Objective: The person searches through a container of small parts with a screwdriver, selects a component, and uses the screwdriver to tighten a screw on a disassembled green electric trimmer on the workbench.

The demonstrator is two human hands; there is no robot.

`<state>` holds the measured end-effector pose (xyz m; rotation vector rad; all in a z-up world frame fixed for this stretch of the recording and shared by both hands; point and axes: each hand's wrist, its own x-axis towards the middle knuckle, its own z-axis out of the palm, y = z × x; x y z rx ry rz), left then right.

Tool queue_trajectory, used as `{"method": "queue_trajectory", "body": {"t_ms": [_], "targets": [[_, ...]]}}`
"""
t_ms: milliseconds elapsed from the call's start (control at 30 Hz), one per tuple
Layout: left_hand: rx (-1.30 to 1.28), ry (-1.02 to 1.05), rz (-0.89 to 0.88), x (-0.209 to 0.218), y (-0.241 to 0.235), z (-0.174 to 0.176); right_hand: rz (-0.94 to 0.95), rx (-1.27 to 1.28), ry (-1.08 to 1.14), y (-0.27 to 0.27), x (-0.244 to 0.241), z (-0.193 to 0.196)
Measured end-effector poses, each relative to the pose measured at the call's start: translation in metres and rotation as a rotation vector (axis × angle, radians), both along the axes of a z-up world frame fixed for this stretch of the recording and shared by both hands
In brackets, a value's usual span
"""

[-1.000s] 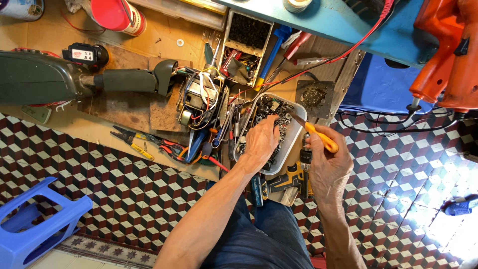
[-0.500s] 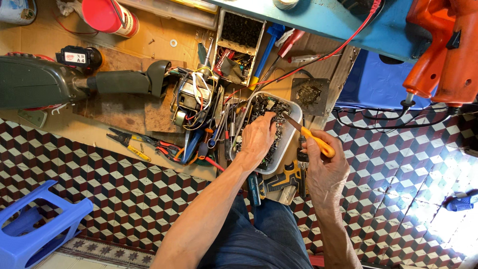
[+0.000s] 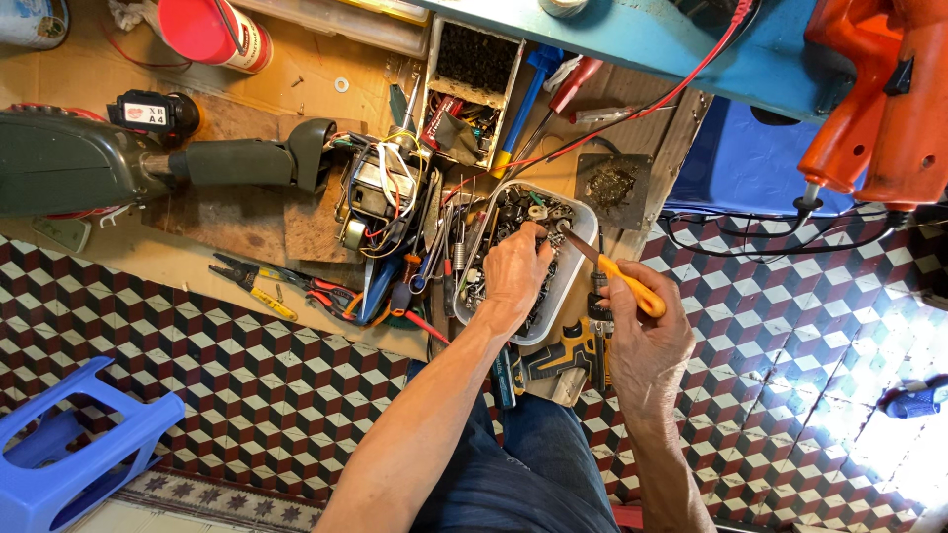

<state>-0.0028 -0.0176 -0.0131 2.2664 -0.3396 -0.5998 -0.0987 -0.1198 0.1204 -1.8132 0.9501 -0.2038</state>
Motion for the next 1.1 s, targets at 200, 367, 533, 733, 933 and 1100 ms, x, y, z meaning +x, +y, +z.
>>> {"method": "queue_trajectory", "body": {"t_ms": [200, 367, 533, 733, 933, 1100], "targets": [[0.005, 0.079, 0.024, 0.003, 0.001, 0.001, 0.001, -0.016, 0.016, -0.001, -0.002, 0.001], [-0.009, 0.166, 0.048, 0.002, 0.017, 0.014, -0.017, 0.019, 0.014, 0.0, -0.001, 0.003], [-0.178, 0.225, 0.087, -0.019, 0.043, 0.037, -0.005, 0.005, 0.026, 0.0, 0.0, 0.002], [-0.181, 0.44, 0.248, -0.022, 0.046, 0.038, 0.015, -0.004, 0.048, 0.001, 0.001, 0.0], [-0.215, 0.393, 0.229, -0.017, 0.049, 0.034, 0.0, 0.028, 0.023, 0.004, 0.003, 0.001], [-0.086, 0.175, 0.026, -0.017, 0.051, 0.039, 0.001, 0.027, 0.045, 0.006, 0.004, 0.002]]}}
